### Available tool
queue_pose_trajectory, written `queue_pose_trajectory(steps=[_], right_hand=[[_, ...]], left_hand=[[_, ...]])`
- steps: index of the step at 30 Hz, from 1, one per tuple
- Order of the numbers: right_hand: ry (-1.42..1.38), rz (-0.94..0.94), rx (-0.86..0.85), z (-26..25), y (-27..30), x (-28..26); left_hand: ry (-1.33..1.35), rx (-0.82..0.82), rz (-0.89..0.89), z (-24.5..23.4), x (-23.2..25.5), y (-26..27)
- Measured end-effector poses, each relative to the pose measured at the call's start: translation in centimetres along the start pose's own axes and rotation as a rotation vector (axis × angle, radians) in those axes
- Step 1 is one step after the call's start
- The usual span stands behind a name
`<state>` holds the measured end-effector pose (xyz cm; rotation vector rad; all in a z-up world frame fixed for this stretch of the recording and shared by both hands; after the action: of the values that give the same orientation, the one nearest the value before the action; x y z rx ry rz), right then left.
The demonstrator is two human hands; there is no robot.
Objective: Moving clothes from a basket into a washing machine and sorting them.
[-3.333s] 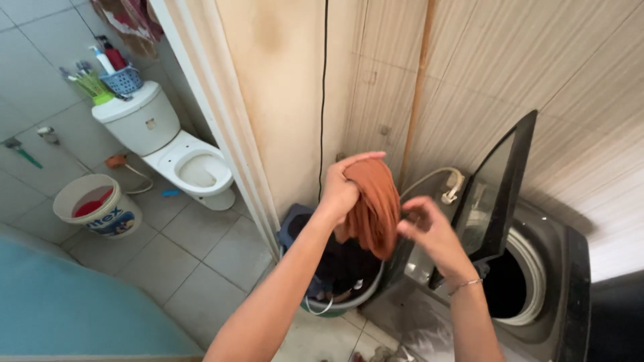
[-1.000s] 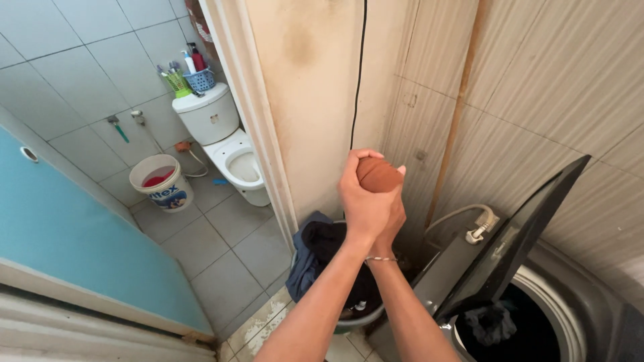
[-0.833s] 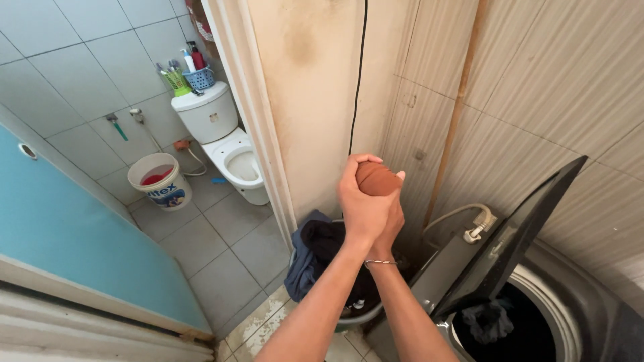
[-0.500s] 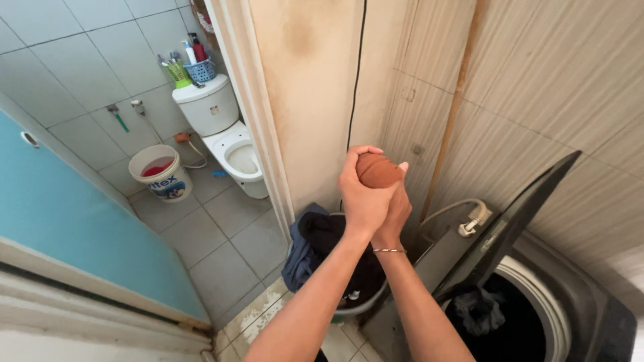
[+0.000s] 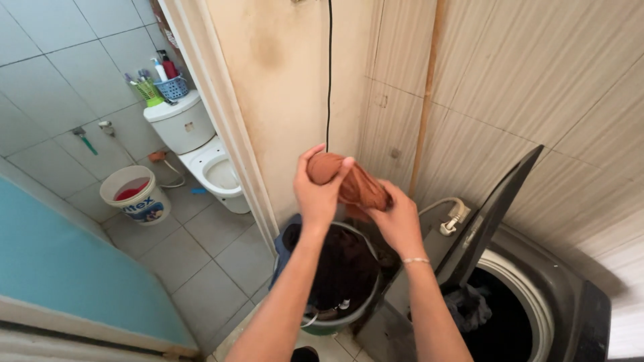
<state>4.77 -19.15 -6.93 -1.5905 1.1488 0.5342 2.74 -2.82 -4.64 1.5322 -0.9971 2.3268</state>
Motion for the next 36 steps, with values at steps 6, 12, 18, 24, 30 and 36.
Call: queue_pose_trajectory(steps=[6, 12, 18, 24, 30, 36], right_hand=[[-0.121, 0.164, -0.184, -0.1, -0.3, 2.2], [-0.389, 0.279, -0.124, -0.1, -1.5, 0.1], [-0.428, 0.204, -0.072, 2.5, -1.6, -2.0], [-0.118, 0.284, -0.02, 5.7, -0.4, -1.1], [0.065, 0.055, 0.164, 5.6, 0.3, 0.5], [-0.423, 0.263, 0.086, 5.6, -0.1, -1.3]], left_hand=[[0.003, -0.193, -0.074, -3.5, -2.2, -2.2], [-0.002, -0.451, -0.189, -5.3, -5.5, -3.0], [0.02, -0.588, -0.055, -4.7, -7.7, -2.5], [0.091, -0.767, -0.332, -4.0, -7.1, -2.8], [-0.173, -0.725, -0.025, -4.4, -9.4, -2.6], [0.049, -0.89, -0.329, -4.2, -6.8, -2.1]])
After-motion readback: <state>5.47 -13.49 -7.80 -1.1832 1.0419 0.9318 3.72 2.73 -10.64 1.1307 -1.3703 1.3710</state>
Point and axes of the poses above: each hand's wrist, its own y-axis away from the middle knuckle, its own z-axis out of the palm, x = y × z, the point moved 2 cm from there along -y, towards the middle knuckle, and after that the axes turned 12 degrees about x, right-handed, at the moved point
